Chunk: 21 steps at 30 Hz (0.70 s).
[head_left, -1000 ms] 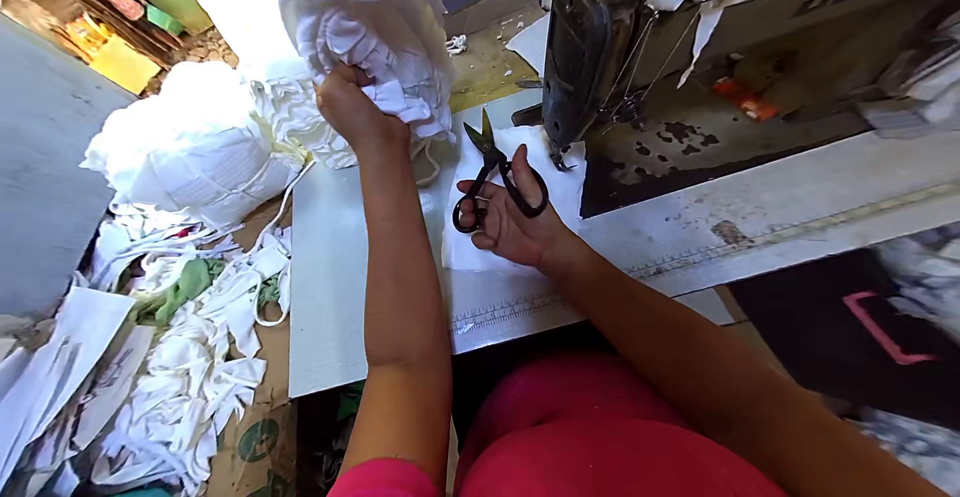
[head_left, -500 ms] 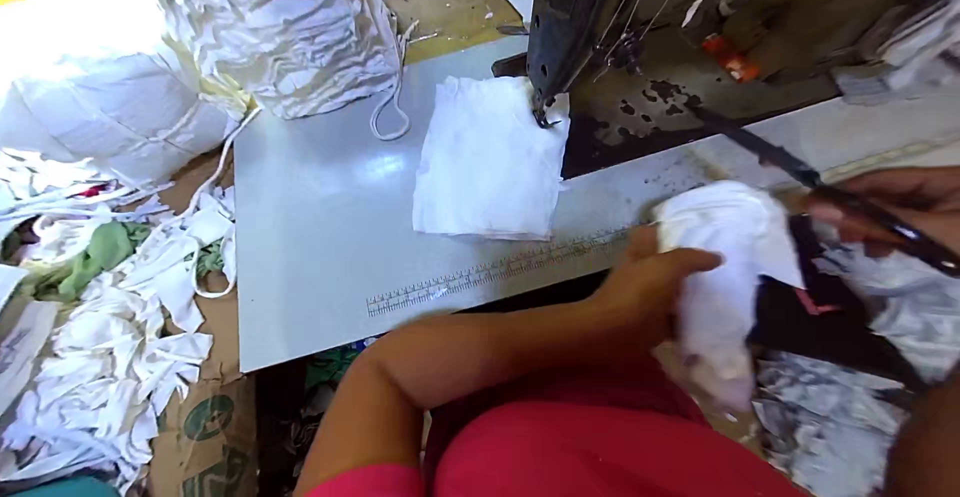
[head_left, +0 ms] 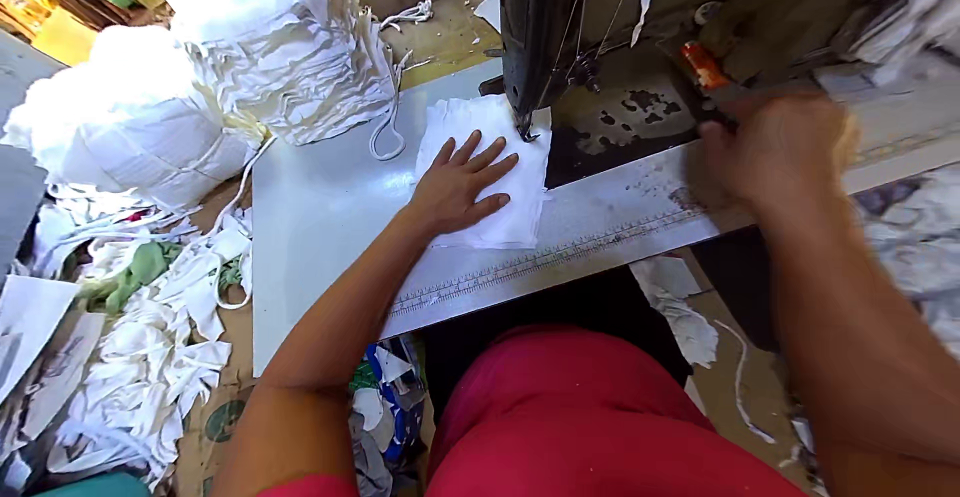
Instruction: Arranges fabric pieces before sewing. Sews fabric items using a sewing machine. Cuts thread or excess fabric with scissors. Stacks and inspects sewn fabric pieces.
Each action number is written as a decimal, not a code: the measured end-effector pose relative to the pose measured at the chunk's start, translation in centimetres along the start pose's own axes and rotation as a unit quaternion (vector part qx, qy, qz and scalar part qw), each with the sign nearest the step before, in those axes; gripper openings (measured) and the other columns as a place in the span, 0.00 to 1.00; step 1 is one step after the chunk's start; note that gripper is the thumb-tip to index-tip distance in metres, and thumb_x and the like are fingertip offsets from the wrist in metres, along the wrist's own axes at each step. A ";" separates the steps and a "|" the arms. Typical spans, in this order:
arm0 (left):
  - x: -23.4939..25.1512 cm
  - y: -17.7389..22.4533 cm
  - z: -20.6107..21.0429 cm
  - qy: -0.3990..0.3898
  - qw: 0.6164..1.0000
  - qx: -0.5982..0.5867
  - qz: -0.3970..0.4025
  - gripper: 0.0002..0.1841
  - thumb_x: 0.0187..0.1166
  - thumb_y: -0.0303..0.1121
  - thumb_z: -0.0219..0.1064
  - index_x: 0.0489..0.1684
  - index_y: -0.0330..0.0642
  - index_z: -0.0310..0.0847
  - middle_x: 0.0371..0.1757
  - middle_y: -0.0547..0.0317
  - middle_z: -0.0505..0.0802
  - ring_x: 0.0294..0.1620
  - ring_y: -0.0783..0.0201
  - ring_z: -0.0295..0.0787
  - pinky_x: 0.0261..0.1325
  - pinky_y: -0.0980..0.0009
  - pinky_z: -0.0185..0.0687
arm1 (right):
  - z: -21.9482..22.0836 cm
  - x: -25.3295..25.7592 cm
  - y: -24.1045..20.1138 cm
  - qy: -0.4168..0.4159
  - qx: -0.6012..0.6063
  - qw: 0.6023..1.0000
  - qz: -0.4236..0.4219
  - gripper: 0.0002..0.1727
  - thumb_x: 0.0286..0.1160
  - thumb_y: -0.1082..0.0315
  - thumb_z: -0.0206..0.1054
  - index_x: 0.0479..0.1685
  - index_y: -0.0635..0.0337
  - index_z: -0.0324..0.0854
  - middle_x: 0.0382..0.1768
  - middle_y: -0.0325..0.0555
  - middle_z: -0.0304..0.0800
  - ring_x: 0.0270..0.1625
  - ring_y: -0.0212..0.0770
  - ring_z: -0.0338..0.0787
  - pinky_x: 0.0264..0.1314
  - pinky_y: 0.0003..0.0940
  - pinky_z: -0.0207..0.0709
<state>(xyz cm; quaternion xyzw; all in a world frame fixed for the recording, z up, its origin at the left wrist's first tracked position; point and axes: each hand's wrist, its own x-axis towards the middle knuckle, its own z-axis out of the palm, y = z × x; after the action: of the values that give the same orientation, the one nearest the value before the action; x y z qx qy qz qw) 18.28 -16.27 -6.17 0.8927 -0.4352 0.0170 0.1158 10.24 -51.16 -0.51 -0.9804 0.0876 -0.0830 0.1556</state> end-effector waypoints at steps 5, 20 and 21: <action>-0.2 0.8 0.4 0.005 1.000 -0.004 -0.026 0.35 0.87 0.63 0.41 0.88 0.59 0.70 0.91 0.57 0.70 0.94 0.41 0.55 0.88 0.30 0.43 | 6.0 -3.0 -6.3 -0.030 0.185 0.937 -0.295 0.21 0.86 0.58 0.61 0.63 0.64 0.88 0.61 0.61 0.90 0.66 0.60 0.88 0.68 0.60 0.80; 2.8 4.0 -1.2 -0.012 0.965 0.084 -0.247 0.39 0.87 0.66 0.40 0.88 0.49 0.69 0.86 0.41 0.74 0.86 0.31 0.65 0.72 0.25 0.59 | 9.3 -0.6 -7.5 0.006 0.120 0.922 -0.368 0.20 0.85 0.62 0.56 0.56 0.65 0.91 0.63 0.59 0.91 0.70 0.61 0.88 0.71 0.62 0.75; 2.7 2.9 -1.2 0.021 0.977 0.094 -0.188 0.36 0.87 0.62 0.42 0.81 0.47 0.77 0.82 0.42 0.80 0.84 0.33 0.70 0.74 0.28 0.62 | 9.4 -0.2 -7.4 -0.004 0.110 0.923 -0.369 0.22 0.86 0.60 0.56 0.58 0.65 0.91 0.65 0.59 0.90 0.71 0.61 0.87 0.73 0.63 0.74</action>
<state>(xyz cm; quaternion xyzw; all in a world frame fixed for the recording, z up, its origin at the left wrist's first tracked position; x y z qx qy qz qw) 17.72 -19.81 -4.11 0.9648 -0.2538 0.0543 0.0412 12.88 -41.48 -6.96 -0.9205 -0.2904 -0.1398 0.2208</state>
